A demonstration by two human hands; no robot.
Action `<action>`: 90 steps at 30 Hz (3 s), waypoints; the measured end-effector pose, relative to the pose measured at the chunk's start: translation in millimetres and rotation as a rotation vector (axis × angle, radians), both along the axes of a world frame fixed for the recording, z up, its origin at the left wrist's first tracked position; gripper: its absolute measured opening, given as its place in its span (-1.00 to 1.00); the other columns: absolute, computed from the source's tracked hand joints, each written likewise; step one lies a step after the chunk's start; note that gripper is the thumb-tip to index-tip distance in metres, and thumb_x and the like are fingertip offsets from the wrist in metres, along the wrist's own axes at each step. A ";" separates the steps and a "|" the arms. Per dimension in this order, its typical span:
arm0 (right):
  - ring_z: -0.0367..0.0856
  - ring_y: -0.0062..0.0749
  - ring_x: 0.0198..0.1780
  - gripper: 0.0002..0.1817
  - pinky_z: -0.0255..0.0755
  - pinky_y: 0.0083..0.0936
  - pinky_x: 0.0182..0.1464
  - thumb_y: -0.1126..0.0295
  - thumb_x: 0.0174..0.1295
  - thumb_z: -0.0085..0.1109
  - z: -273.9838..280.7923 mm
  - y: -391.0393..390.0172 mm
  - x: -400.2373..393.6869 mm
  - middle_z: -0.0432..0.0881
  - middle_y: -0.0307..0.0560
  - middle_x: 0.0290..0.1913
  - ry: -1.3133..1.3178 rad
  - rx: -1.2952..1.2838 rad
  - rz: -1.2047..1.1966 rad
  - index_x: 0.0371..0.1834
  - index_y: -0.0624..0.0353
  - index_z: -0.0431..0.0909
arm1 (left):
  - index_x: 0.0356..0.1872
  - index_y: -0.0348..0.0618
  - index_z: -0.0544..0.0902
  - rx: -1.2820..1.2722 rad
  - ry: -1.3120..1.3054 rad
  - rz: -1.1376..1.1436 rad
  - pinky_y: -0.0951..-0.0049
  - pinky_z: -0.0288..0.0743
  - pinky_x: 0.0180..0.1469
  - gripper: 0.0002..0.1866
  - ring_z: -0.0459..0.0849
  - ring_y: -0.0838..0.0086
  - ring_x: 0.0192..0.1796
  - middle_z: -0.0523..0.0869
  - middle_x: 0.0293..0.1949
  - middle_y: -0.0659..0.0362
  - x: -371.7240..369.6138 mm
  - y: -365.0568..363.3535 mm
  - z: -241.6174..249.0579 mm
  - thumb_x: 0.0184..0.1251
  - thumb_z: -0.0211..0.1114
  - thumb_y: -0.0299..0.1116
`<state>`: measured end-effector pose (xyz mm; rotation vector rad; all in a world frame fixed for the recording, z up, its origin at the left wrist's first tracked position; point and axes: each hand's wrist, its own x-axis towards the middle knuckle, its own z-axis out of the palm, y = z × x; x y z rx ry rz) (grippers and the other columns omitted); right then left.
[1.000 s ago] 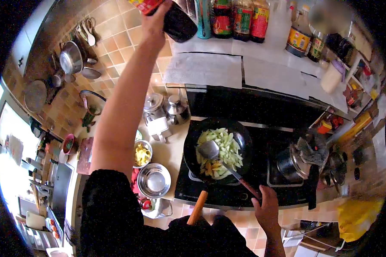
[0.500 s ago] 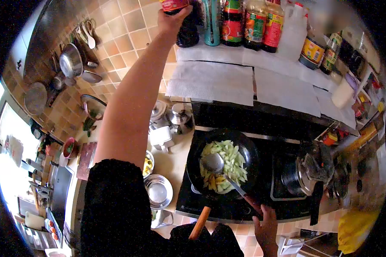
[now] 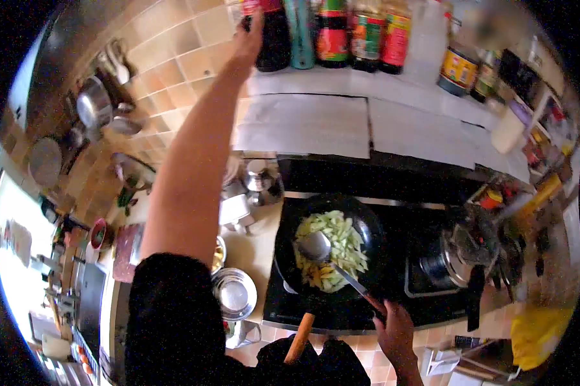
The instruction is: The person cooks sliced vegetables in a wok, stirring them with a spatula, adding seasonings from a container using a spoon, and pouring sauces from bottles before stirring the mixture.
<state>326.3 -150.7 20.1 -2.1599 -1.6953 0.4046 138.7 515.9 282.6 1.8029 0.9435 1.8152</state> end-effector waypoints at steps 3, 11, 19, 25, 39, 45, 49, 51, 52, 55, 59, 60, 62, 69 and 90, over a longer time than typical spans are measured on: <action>0.58 0.16 0.04 -0.40 0.44 0.06 0.10 0.20 0.21 0.36 -1.1 6.7 -2.0 0.60 0.24 -0.01 -0.076 -0.042 -0.036 0.25 0.25 0.43 | 0.40 -0.25 0.40 -0.154 0.006 -0.402 0.24 0.28 0.37 -0.16 0.49 0.29 0.26 0.58 0.24 0.06 -14.1 -37.2 -5.1 0.41 0.13 0.32; 0.72 0.11 -0.11 -0.38 0.59 -0.04 -0.10 0.06 0.27 0.30 10.5 25.4 -17.8 0.69 0.20 -0.05 -0.030 -0.243 0.036 0.24 0.24 0.41 | 0.50 -0.34 0.19 -0.133 -0.074 0.054 0.27 0.29 0.40 -0.12 0.42 0.17 0.39 0.41 0.36 -0.20 -21.2 -187.5 -42.3 0.42 0.23 0.13; 0.74 0.03 -0.36 -0.58 0.56 -0.09 -0.30 0.05 0.36 0.22 11.2 9.5 -5.8 0.74 0.04 -0.35 0.276 -0.126 -0.031 0.17 -0.03 0.47 | 0.48 -0.22 0.23 -0.465 0.122 -0.066 0.21 0.30 0.43 -0.36 0.33 0.25 0.44 0.34 0.39 0.00 -107.8 -490.0 -243.6 0.43 0.23 -0.43; 0.73 -0.09 -0.37 -0.61 0.55 -0.20 -0.35 0.10 0.26 0.33 71.4 28.4 10.4 0.74 -0.05 -0.34 0.009 -0.115 0.103 0.14 -0.16 0.58 | 0.41 -0.22 0.32 -1.341 -0.057 -0.470 0.22 0.54 0.21 -0.42 0.55 0.21 0.27 0.51 0.25 0.01 -165.6 -601.2 -334.0 0.55 0.16 -0.09; 0.73 -0.04 -0.25 -0.79 0.57 -0.14 -0.18 0.23 0.07 0.37 229.0 116.1 2.3 0.74 -0.01 -0.38 -0.679 -0.337 0.494 -0.25 0.01 0.74 | 0.36 -0.21 0.31 -1.669 -0.478 -1.016 0.34 0.66 -0.26 -0.37 0.70 0.32 -0.25 0.64 -0.13 0.04 -133.3 -627.0 -319.2 0.58 0.02 0.12; 0.72 0.01 -0.28 -0.78 0.58 -0.06 -0.23 0.26 0.14 0.30 140.5 152.0 12.4 0.71 0.01 -0.38 -0.622 -0.081 0.429 -0.17 0.02 0.68 | 0.27 -0.18 0.31 -1.628 -0.371 -0.990 0.36 0.59 -0.47 -0.49 0.63 0.38 -0.44 0.60 -0.32 0.09 -126.6 -630.7 -317.0 0.63 -0.04 0.04; 0.66 -0.04 -0.39 -0.79 0.55 -0.15 -0.34 0.33 0.20 0.25 159.9 129.1 -3.4 0.60 -0.06 -0.44 -0.752 0.043 0.625 -0.09 -0.06 0.67 | 0.21 -0.18 0.32 -1.607 -0.375 -0.976 0.35 0.53 -0.48 -0.48 0.58 0.39 -0.50 0.56 -0.37 0.11 -127.9 -630.4 -313.8 0.60 -0.01 0.10; 0.66 -0.06 -0.39 -0.79 0.55 -0.16 -0.33 0.32 0.20 0.25 188.7 121.0 -9.0 0.60 -0.08 -0.44 -0.796 0.018 0.646 -0.09 -0.09 0.69 | 0.21 -0.17 0.32 -1.631 -0.389 -0.974 0.35 0.53 -0.48 -0.48 0.58 0.38 -0.50 0.56 -0.38 0.11 -127.8 -631.3 -313.9 0.60 -0.01 0.09; 0.66 -0.07 -0.39 -0.79 0.55 -0.17 -0.33 0.32 0.20 0.25 200.9 118.0 -9.4 0.60 -0.09 -0.44 -0.819 0.005 0.651 -0.09 -0.10 0.69 | 0.21 -0.17 0.32 -1.653 -0.398 -0.974 0.35 0.54 -0.47 -0.49 0.58 0.38 -0.50 0.56 -0.38 0.10 -127.2 -629.3 -312.8 0.60 -0.01 0.08; 0.71 -0.06 -0.31 -0.79 0.58 -0.14 -0.25 0.27 0.15 0.31 222.7 119.5 11.4 0.71 -0.08 -0.38 -0.730 -0.224 0.638 -0.12 -0.11 0.71 | 0.21 -0.16 0.32 -1.661 -0.421 -0.994 0.34 0.54 -0.47 -0.49 0.58 0.38 -0.49 0.56 -0.38 0.11 -127.1 -629.2 -312.4 0.60 0.00 0.08; 0.73 0.02 -0.22 -0.70 0.57 -0.19 -0.16 0.23 0.21 0.35 191.0 110.7 6.8 0.75 0.03 -0.29 -0.414 -0.441 0.504 0.01 -0.04 0.67 | 0.22 -0.14 0.32 -1.664 -0.449 -1.000 0.34 0.54 -0.47 -0.49 0.58 0.39 -0.47 0.55 -0.36 0.12 -128.7 -629.1 -314.0 0.59 0.01 0.09; 0.73 0.02 -0.22 -0.68 0.56 -0.23 -0.17 0.24 0.23 0.35 172.5 105.2 1.8 0.75 0.04 -0.29 -0.309 -0.433 0.460 0.05 -0.02 0.66 | 0.22 -0.15 0.32 -1.655 -0.445 -1.003 0.34 0.54 -0.47 -0.49 0.58 0.39 -0.47 0.55 -0.36 0.12 -128.6 -628.9 -313.9 0.59 0.01 0.09; 0.74 -0.04 -0.25 -0.67 0.55 -0.26 -0.21 0.21 0.28 0.30 132.7 96.9 -6.3 0.75 0.04 -0.25 -0.155 -0.330 0.314 0.09 -0.04 0.63 | 0.23 -0.16 0.32 -1.640 -0.437 -1.009 0.35 0.54 -0.47 -0.48 0.58 0.40 -0.46 0.54 -0.35 0.13 -129.9 -629.8 -313.4 0.59 0.00 0.09; 0.58 -0.54 -0.37 -0.68 0.49 -0.52 -0.27 0.17 0.36 0.28 132.2 105.8 45.6 0.70 -0.24 -0.33 0.305 -0.338 0.080 0.03 0.13 0.66 | 0.21 -0.19 0.31 -1.638 -0.409 -0.995 0.36 0.56 -0.45 -0.46 0.59 0.40 -0.48 0.54 -0.36 0.13 -128.3 -627.6 -312.0 0.59 0.00 0.11; 0.72 -0.08 -0.34 -0.70 0.55 -0.17 -0.31 0.24 0.21 0.34 187.3 85.6 2.3 0.71 -0.02 -0.34 -0.636 -0.009 0.521 -0.02 0.01 0.66 | 0.18 -0.20 0.35 -1.648 -0.417 -0.970 0.40 0.54 -0.47 -0.45 0.58 0.42 -0.51 0.55 -0.37 0.13 -127.7 -630.5 -310.1 0.58 0.00 0.13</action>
